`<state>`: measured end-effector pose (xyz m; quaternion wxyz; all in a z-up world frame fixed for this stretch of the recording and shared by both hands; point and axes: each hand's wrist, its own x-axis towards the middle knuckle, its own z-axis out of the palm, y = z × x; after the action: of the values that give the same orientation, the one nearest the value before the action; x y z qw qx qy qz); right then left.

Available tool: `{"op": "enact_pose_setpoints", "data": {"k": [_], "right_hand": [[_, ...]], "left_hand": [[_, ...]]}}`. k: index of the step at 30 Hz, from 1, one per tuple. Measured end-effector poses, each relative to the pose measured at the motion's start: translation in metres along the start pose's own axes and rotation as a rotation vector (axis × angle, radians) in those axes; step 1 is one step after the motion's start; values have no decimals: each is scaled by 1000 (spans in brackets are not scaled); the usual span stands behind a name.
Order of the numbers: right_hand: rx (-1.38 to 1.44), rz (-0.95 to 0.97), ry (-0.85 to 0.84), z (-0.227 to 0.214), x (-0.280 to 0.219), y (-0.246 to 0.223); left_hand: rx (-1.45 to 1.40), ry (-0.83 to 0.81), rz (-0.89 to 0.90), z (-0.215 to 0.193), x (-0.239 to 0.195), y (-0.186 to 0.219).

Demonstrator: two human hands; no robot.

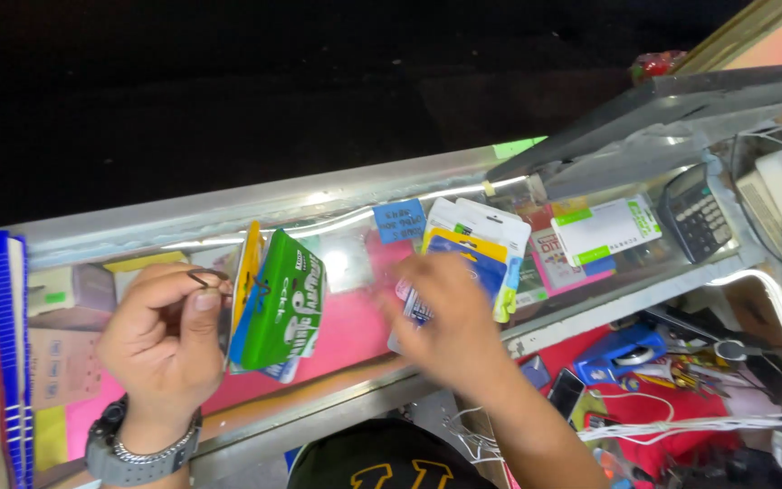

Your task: The person unpacks various electronic accessories from a striped bag on a desk and arranges them on a glass display counter. They handle multiple packages of earphones and charging cables, sorting them into neat stacks on the counter.

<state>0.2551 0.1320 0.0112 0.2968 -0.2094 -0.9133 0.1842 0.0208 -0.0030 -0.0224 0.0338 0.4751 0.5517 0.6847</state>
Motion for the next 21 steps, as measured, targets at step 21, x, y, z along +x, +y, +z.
{"op": "enact_pose_setpoints", "data": {"k": [21], "right_hand": [[473,958,391,-60,-25,63]], "left_hand": [[-151,10,64,9,11,-5]]}}
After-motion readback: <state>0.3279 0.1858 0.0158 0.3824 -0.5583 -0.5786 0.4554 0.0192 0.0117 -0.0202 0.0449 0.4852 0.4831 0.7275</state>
